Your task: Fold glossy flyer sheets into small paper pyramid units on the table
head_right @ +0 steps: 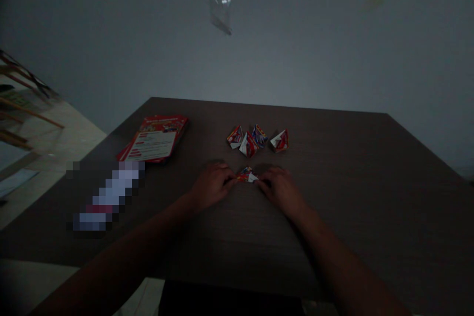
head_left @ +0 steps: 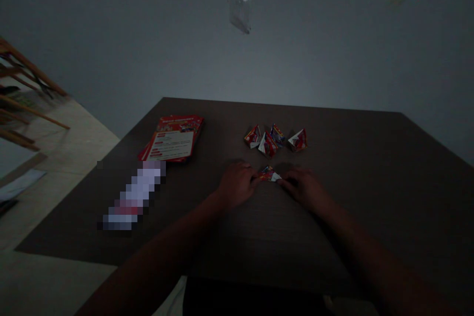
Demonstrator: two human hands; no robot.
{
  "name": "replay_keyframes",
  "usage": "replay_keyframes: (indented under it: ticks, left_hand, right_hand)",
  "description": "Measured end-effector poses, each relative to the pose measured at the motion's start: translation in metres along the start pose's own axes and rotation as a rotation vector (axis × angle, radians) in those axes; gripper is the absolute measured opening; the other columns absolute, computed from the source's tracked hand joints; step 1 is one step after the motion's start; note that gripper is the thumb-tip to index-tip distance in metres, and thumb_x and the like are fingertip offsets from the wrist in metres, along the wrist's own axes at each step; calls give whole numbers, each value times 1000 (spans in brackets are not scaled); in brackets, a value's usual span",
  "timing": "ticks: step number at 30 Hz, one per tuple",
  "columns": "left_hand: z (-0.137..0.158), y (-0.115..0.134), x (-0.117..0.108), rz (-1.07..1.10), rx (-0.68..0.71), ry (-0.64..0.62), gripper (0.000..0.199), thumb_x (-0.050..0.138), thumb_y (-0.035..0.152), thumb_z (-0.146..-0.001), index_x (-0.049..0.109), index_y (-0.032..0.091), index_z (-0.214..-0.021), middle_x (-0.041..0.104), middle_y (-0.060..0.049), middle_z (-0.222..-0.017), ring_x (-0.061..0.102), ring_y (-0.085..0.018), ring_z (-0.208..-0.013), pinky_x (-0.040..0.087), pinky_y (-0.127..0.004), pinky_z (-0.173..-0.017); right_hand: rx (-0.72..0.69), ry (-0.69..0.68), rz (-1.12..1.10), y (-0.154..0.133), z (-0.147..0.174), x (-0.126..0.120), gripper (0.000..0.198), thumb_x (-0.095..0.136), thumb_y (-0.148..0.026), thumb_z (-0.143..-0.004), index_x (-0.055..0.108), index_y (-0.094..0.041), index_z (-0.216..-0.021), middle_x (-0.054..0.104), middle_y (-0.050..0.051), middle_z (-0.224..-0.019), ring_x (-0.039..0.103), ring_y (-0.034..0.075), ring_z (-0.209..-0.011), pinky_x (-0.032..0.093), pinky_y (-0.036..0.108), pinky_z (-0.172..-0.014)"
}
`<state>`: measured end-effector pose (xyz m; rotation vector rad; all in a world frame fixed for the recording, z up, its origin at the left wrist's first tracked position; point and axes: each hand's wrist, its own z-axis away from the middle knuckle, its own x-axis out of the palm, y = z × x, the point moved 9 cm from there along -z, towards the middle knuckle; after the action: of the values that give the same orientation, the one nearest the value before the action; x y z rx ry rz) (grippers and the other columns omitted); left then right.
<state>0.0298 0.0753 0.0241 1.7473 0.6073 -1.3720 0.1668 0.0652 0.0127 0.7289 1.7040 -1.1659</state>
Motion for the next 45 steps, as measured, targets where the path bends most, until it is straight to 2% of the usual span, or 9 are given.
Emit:
replay_keyframes:
  ticks: [7, 19, 25, 36, 45]
  left_hand:
    - [-1, -2, 2, -19, -58, 7, 30, 42, 36, -89, 65, 18, -87, 62, -7, -91, 55, -21, -91, 39, -36, -83]
    - [-3, -1, 0, -122, -176, 86, 36, 41, 43, -88, 66, 17, -86, 62, -10, -94, 53, -24, -93, 39, -40, -81]
    - [-4, -1, 1, -123, -184, 63, 35, 43, 42, -87, 66, 17, -83, 63, -10, -94, 54, -26, -92, 40, -41, -80]
    - [-6, -2, 1, -111, -172, 53, 39, 42, 45, -86, 67, 16, -78, 64, -11, -90, 54, -26, -89, 39, -41, -78]
    - [-8, -2, 0, -111, -172, 90, 53, 39, 59, -82, 67, 15, -74, 62, -12, -89, 54, -26, -90, 38, -41, -79]
  right_hand:
    - [128, -6, 90, 8, 1, -3, 32, 44, -45, -87, 66, -20, -84, 65, 6, -87, 59, 22, -85, 36, 36, -76]
    - [225, -92, 220, 4, 1, 1, 36, 35, -41, -91, 62, -18, -89, 62, 10, -97, 56, 25, -95, 32, 40, -80]
    - [269, -99, 250, 2, 0, 0, 34, 35, -40, -90, 62, -18, -89, 61, 12, -103, 55, 27, -97, 33, 43, -81]
    - [298, -96, 268, 0, 0, -3, 34, 36, -40, -90, 62, -17, -89, 62, 12, -100, 56, 27, -96, 33, 43, -81]
    - [302, -96, 259, -2, -1, -4, 32, 38, -39, -88, 61, -17, -84, 62, 12, -97, 57, 27, -94, 35, 42, -79]
